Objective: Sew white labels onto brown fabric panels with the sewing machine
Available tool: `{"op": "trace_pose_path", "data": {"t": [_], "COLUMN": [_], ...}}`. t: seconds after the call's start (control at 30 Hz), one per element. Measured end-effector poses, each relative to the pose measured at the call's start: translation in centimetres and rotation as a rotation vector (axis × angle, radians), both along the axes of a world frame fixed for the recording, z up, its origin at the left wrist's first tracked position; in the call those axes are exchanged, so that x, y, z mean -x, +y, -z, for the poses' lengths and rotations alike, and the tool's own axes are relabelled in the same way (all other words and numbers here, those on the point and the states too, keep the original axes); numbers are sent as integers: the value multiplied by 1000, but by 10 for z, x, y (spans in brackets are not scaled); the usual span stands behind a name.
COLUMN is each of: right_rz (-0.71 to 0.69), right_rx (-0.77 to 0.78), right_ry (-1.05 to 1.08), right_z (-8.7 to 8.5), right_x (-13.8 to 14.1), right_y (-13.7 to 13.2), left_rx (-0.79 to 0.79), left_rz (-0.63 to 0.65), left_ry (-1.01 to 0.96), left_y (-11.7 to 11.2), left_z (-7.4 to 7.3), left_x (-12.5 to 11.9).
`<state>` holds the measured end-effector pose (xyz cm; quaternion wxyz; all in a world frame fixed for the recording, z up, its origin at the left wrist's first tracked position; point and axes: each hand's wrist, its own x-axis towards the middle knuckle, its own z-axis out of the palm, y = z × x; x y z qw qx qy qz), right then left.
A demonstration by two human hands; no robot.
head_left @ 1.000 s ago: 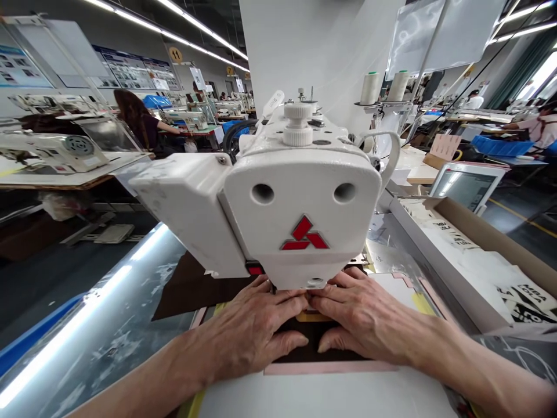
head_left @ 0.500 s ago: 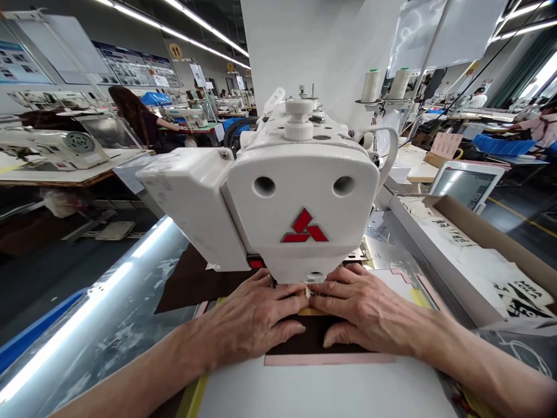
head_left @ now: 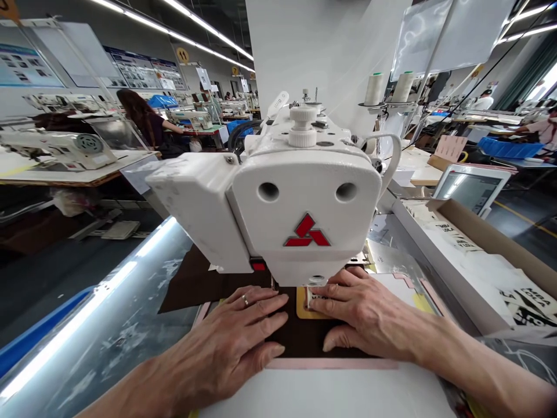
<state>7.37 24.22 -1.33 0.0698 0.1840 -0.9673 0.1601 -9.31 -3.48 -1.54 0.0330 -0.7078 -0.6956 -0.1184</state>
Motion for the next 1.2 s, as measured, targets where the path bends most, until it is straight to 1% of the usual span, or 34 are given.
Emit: {"op": "trace_pose_path", "data": {"t": [0.07, 0.17, 0.23, 0.37, 0.57, 0.73, 0.87, 1.07, 1.2], "right_rz": [1, 6, 2, -5, -2, 1, -1, 4, 8], "right_rx": [10, 8, 3, -5, 6, 11, 4, 29, 36], "right_ry": [2, -2, -8, -8, -7, -22, -39, 9, 16], "right_z": [1, 2, 1, 1, 3, 4, 4, 5, 4], "right_x": [0, 1, 1, 0, 0, 0, 0, 1, -1], "right_y": [0, 0, -1, -1, 0, -1, -1, -2, -1], "left_rx": [-8, -34, -54, -57, -34, -37, -38, -55, -38], "left_rz": [1, -9, -18, 14, -28, -39, -43, -37, -55], "left_ry": [-5, -20, -41, -38, -66, -67, -57, -66, -58], "left_y": [-8, -13, -13, -11, -12, -13, -13, -12, -13], "left_z": [3, 7, 9, 9, 11, 14, 13, 13, 14], "left_x": [0, 0, 1, 2, 0, 0, 0, 0, 0]}}
